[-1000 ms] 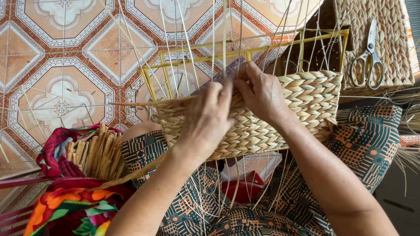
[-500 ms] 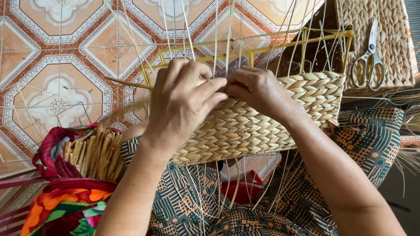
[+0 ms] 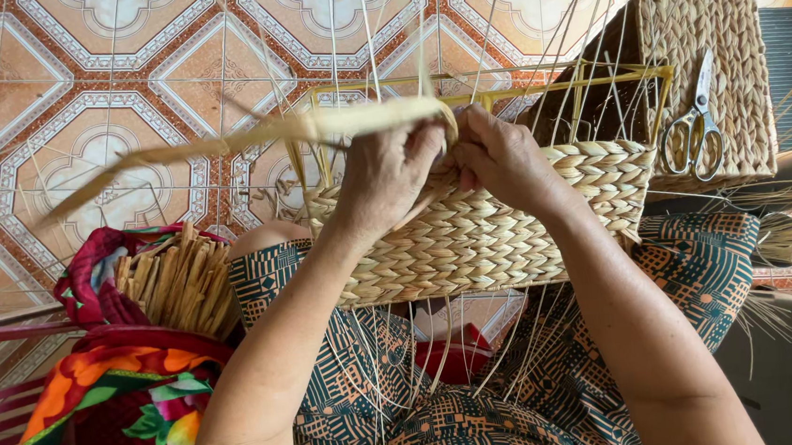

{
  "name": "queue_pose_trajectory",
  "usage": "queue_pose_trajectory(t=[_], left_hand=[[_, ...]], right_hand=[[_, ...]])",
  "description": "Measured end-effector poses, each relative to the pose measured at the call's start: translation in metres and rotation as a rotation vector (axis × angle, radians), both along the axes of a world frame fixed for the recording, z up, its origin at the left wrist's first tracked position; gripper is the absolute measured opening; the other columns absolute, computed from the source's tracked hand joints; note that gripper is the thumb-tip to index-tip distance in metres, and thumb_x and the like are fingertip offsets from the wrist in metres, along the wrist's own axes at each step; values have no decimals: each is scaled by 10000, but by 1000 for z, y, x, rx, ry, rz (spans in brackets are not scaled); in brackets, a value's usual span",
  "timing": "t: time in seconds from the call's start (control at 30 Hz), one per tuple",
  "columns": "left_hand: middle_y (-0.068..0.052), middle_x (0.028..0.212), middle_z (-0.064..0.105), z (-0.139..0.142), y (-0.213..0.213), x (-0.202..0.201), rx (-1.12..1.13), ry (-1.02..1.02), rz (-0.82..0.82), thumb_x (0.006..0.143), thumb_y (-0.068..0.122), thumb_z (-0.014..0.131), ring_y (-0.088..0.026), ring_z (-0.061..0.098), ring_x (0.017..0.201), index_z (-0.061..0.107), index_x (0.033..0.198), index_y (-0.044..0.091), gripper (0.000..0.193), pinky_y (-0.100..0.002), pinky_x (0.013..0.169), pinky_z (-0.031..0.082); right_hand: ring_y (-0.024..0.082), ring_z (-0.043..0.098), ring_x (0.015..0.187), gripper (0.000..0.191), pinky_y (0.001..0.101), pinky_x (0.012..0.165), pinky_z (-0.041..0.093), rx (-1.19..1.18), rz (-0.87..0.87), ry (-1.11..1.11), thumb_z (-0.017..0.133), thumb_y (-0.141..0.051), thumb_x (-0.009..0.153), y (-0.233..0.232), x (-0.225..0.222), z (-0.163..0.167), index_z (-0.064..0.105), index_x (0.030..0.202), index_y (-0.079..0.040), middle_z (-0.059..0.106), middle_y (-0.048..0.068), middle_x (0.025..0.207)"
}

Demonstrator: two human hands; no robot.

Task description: The person weaves a basket using dried palm leaves, interlacing them through a metal frame. They repeatedly pull and tighten the leaves to form a tight weave pattern.

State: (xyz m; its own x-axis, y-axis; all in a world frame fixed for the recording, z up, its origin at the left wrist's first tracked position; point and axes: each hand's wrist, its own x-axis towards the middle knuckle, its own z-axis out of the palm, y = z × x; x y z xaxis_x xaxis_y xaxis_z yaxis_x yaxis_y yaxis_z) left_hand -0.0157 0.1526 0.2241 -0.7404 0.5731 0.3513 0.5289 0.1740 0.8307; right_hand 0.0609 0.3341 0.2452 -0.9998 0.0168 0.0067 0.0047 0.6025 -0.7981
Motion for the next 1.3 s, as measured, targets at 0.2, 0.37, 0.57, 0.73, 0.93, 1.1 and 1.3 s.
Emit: queue_pose_trajectory(t=[0.2,0.37,0.57,0.73,0.93,1.1,1.3], left_hand=[[-62,792,756,9,-13,9,-63,-246,76,1032,171,586,-117,651,601,729,990,59,186,-259,524,499],[-27,687,701,3,-2,1,-204,-393,-80,995,135,532,-75,669,501,685,1070,56,188,-173,407,534],[-24,736,660,4,1,-1,127,283,77,1167,366,490,-120,608,620,670,897,94,424,-251,528,511],[-65,784,741,35,-32,19,283,-471,-22,1097,439,400,-121,717,612,717,1238,44,526,-206,518,602],[-54,1161,731,40,-43,43,404,-164,-5,1118,359,522,-108,751,881,182,1619,136,646,-183,661,672],[-75,886,700,10,-59,33,-476,334,320,926,196,784,-211,657,792,580,1222,68,382,-302,587,579],[-112,900,680,8,-58,24,-542,391,308,856,321,841,-253,612,834,666,880,33,338,-394,757,570]], right_hand=[[129,701,587,55,293,521,564,2,-68,-2,551,-60,1017,-12,2,6,565,1059,-27,721,81,787],[152,714,592,51,301,513,563,86,-49,17,517,-53,1048,-8,5,1,536,1081,-20,708,100,730],[148,746,627,58,289,514,600,-16,-51,40,527,-51,1055,0,1,-8,494,1043,-5,734,91,801],[140,734,583,58,304,505,599,19,-110,20,573,-86,1024,-12,-3,-6,574,1028,-28,745,88,766],[252,686,527,158,409,486,556,593,-85,-11,526,-188,1084,-33,1,-8,654,1147,-120,717,112,679],[252,739,645,150,405,584,591,228,81,181,600,-189,996,-23,8,-7,637,1111,-100,751,90,807],[246,748,730,115,399,623,587,220,-129,181,675,-125,1001,-32,0,-14,596,1048,-57,741,114,841]])
